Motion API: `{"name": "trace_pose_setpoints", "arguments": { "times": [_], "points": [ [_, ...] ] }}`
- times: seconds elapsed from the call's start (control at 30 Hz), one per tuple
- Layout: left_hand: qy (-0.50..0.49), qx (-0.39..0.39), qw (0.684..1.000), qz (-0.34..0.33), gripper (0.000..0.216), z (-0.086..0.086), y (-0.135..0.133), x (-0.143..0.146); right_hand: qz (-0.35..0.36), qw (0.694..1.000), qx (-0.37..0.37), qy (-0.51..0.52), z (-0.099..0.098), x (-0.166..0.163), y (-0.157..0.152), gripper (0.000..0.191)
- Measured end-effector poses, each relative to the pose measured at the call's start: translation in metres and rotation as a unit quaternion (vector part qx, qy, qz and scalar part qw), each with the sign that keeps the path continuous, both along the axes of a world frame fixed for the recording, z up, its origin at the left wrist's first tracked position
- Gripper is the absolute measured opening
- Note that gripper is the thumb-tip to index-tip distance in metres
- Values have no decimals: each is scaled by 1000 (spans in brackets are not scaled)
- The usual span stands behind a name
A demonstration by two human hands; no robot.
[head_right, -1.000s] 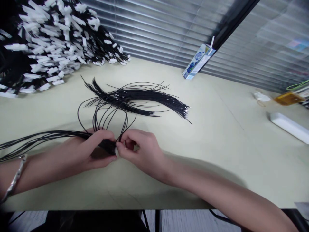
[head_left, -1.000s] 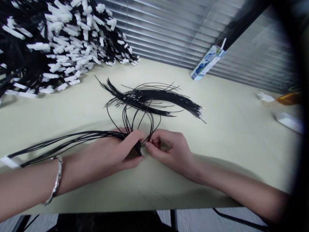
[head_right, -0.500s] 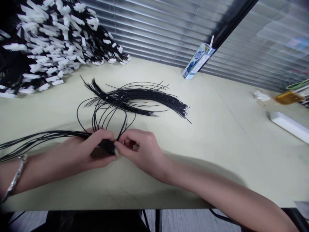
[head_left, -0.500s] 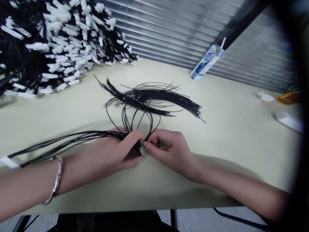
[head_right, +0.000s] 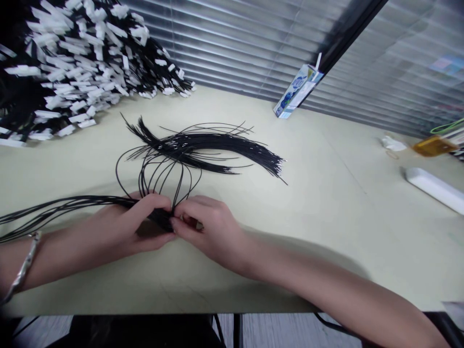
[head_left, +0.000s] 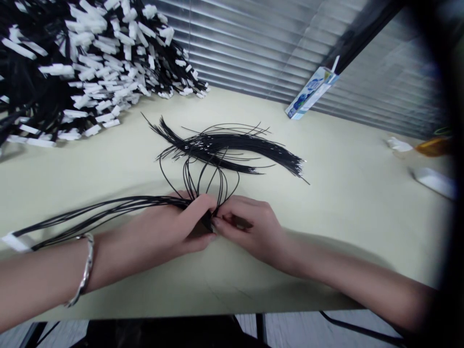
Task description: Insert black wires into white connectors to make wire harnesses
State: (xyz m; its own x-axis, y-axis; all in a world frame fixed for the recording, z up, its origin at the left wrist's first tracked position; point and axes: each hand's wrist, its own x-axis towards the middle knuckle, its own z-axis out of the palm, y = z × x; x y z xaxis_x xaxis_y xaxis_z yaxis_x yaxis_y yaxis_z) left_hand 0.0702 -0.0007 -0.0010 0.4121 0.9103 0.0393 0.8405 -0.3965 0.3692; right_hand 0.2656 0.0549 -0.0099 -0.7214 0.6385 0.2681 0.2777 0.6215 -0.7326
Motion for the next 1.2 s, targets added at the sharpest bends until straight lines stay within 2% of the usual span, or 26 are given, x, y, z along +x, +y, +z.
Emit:
{"name": "trace_pose_setpoints", "arguments": {
  "times": [0.13, 0.27, 0.43, 0.77, 1.2],
  "points": [
    [-4, 20, 1000, -5, 26, -2, 0, 0, -24, 998, -61, -4, -1, 1, 1, 8],
    [-8, -14, 1000, -12, 28, 1, 0, -1, -60, 988, -145, 9, -3, 2, 2, 9],
    [-4, -42, 999, -4, 30, 2, 1, -2, -64, 984, -161, 29, -3, 2, 1, 10],
    [-4, -48, 999, 2, 28, 5, 1, 0, -50, 987, -148, 39, 0, 1, 1, 11],
    [-1, -23, 1000, 3, 26, 3, 0, 1, -6, 999, -51, 6, 0, 3, 0, 12]
  ]
}}
